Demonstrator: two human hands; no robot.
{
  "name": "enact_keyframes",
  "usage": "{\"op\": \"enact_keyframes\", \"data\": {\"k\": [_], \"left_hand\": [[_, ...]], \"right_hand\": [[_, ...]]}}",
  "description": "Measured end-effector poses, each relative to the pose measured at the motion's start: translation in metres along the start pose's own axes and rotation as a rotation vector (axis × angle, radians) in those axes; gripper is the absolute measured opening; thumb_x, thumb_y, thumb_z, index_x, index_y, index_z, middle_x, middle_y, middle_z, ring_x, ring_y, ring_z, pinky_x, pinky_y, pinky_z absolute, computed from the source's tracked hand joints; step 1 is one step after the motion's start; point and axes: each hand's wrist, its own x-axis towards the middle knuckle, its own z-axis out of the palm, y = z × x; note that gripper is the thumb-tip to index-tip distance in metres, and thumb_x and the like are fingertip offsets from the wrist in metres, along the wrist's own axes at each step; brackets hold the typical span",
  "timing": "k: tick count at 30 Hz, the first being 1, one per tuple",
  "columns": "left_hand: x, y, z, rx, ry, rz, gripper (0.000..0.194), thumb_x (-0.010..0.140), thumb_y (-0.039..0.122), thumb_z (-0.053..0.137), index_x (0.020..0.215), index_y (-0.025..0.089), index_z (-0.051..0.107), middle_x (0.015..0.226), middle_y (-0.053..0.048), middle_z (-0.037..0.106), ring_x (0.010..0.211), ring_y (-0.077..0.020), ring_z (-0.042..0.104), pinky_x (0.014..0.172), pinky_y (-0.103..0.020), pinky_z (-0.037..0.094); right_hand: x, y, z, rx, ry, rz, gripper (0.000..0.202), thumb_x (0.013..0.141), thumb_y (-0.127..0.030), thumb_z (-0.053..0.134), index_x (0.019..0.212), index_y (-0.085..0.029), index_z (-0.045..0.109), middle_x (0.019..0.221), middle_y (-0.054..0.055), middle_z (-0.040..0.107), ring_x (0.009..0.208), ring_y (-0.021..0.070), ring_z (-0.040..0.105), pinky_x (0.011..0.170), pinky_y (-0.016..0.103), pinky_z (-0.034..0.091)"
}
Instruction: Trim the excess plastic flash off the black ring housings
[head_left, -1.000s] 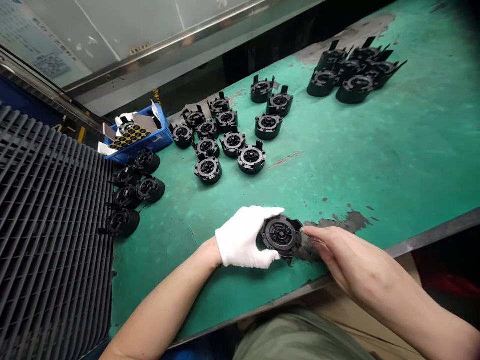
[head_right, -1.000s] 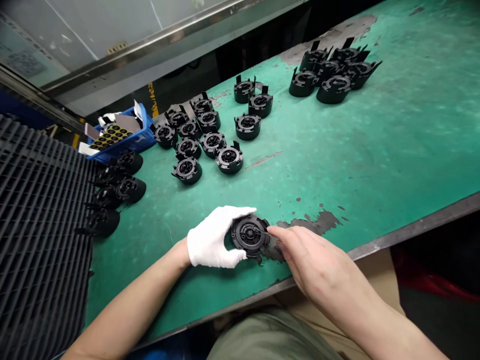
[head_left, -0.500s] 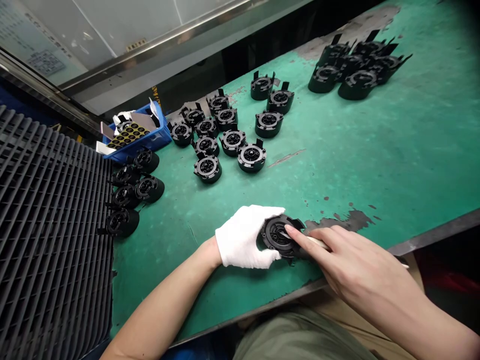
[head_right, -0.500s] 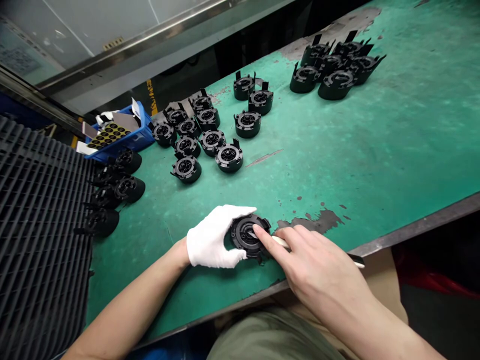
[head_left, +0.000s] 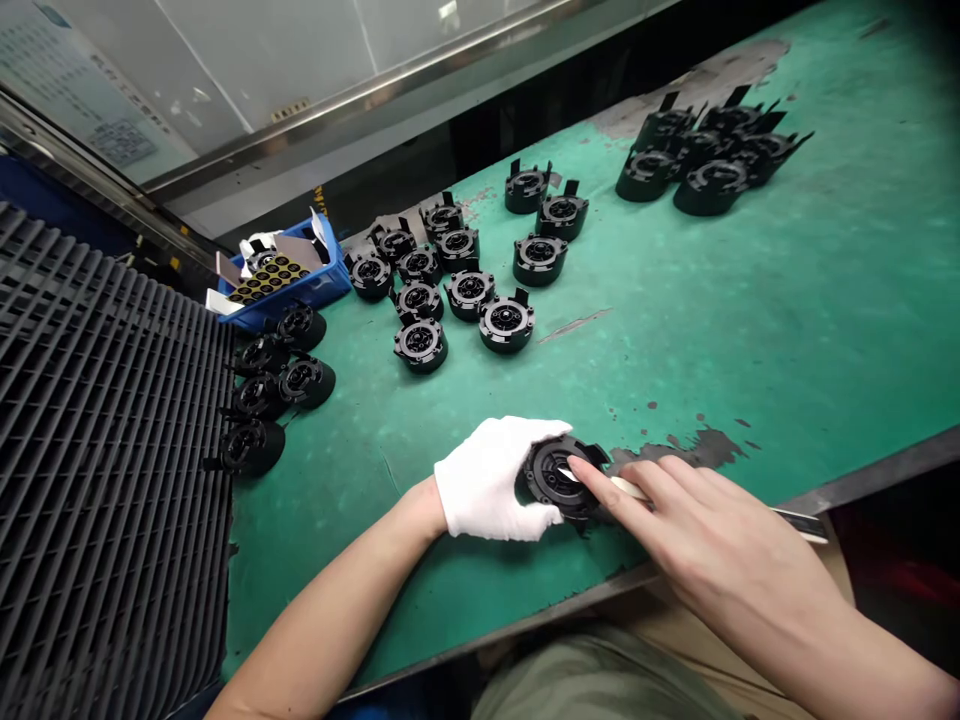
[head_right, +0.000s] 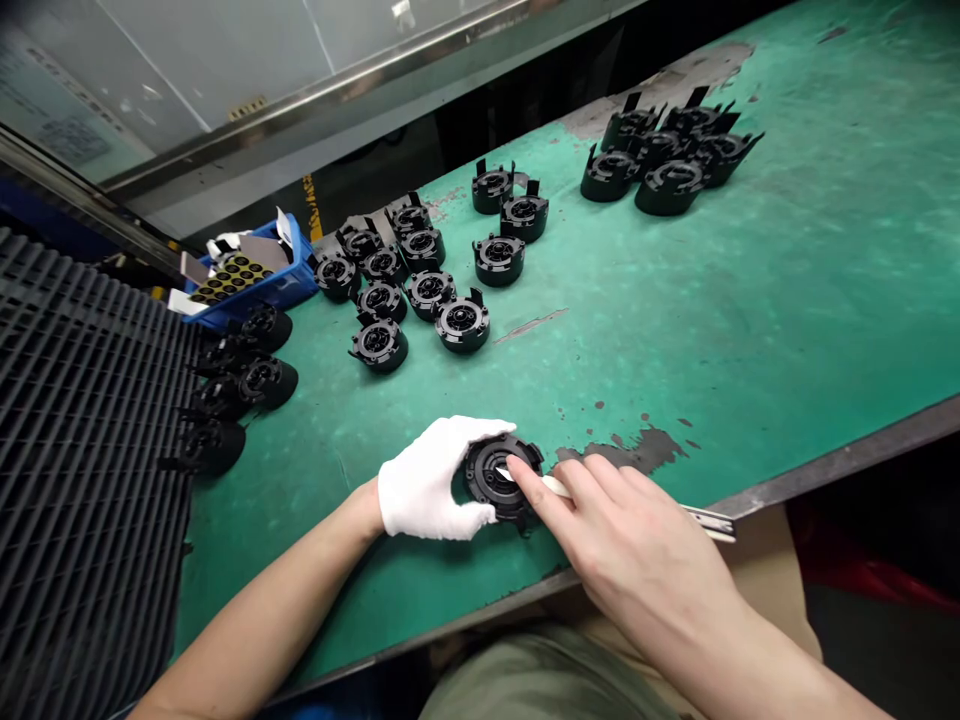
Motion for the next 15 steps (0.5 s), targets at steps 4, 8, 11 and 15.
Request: {"op": "enact_keyframes", "data": {"k": [4,8,11,15], "left_hand": [[0.000,0.000,0.000,0.005,-0.013,-0.016,0.054,0.088,0.052,0.097,0.134,0.029,0.079,0.146,-0.014,0.094,0.144,-0.0462,0.091,0.127,-0.058,0.074],[0.001,-0.001,-0.001,0.026,-0.016,-0.022,0.056,0.086,0.052,0.098,0.134,0.028,0.079,0.142,-0.014,0.094,0.141,-0.0461,0.091,0.124,-0.059,0.075],[0.000,0.000,-0.003,0.012,-0.019,-0.003,0.061,0.087,0.053,0.098,0.139,0.028,0.079,0.142,-0.014,0.094,0.137,-0.0446,0.093,0.122,-0.058,0.076],[0.001,0.002,-0.005,0.001,-0.040,-0.023,0.064,0.085,0.052,0.099,0.141,0.028,0.079,0.138,-0.013,0.095,0.130,-0.0443,0.095,0.118,-0.058,0.078]], "right_hand": [[0.003,-0.002,0.000,-0.063,0.009,-0.008,0.065,0.109,0.001,0.061,0.172,-0.014,0.068,0.098,0.005,0.073,0.086,0.0271,0.063,0.081,0.043,0.047],[0.003,0.000,-0.005,-0.058,-0.005,0.000,0.088,0.105,0.004,0.058,0.190,-0.015,0.054,0.097,0.005,0.077,0.085,0.0289,0.069,0.078,0.044,0.055],[0.007,0.007,-0.009,0.048,0.019,0.066,0.103,0.106,0.005,0.052,0.205,-0.014,0.031,0.099,0.004,0.081,0.084,0.0282,0.077,0.076,0.042,0.062],[0.016,0.010,-0.005,0.348,0.099,0.156,0.039,0.127,-0.016,0.059,0.164,-0.023,0.068,0.115,0.005,0.084,0.090,0.0211,0.085,0.077,0.033,0.066]]}}
